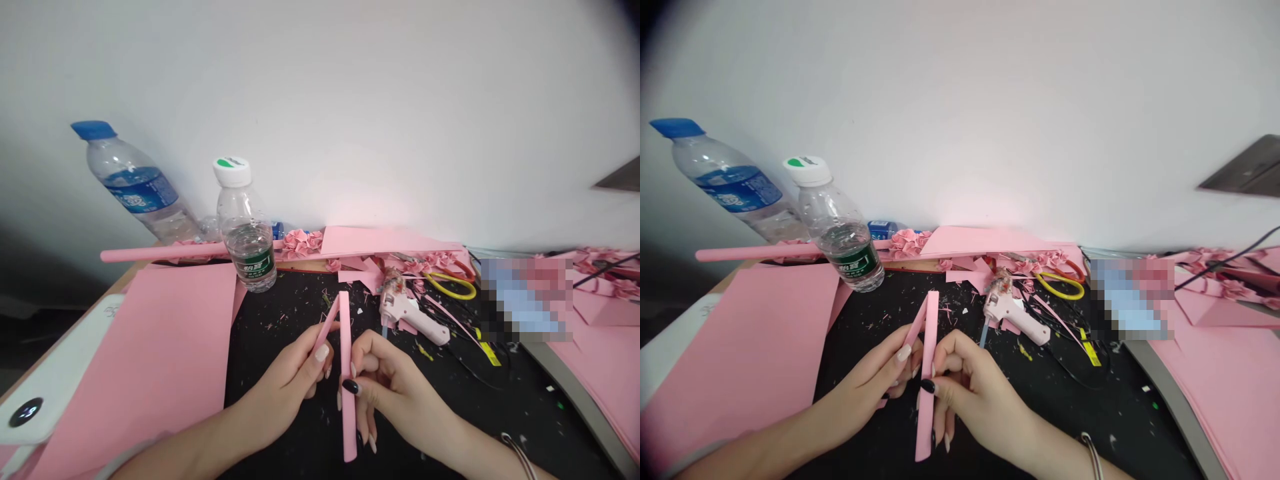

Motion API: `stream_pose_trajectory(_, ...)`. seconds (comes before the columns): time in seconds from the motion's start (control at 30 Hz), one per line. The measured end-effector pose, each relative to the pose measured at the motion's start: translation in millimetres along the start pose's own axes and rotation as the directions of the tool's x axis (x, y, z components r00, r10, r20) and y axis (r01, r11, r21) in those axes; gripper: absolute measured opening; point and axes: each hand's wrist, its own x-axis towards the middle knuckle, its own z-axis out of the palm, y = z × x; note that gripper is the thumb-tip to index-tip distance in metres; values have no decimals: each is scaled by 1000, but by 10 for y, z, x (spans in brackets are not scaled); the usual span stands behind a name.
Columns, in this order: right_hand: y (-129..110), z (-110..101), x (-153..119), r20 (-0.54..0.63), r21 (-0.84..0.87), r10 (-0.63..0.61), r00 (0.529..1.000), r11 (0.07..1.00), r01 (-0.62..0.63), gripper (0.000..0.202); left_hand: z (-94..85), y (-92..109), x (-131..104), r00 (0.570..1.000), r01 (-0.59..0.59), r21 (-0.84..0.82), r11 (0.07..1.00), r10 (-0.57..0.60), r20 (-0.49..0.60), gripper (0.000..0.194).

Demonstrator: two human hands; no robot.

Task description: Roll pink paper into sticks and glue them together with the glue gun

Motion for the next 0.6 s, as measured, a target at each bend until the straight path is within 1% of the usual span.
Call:
stream_pose_trajectory(0.17,2,6,-7,10,16,4,1000,1000,-4,22,10,12,-1,1000,0,-12,1000,0,3,32)
stream_pose_trajectory(0.3,-6,10,-8,9,15,15,1000,1000,-15,21,9,-10,-2,1000,4,-36,999,-4,8,35)
stream_pose_trajectory(0.43,-20,20,-13,14,3,28,1000,1000,-28,21,12,-6,-9,1000,20,-26,999,-20,15,39)
stream_pose_trajectory(0.6,-25,29,-30,18,-18,42,999,999,-41,20,21,37,-17,1000,19,-35,999,-19,12,36)
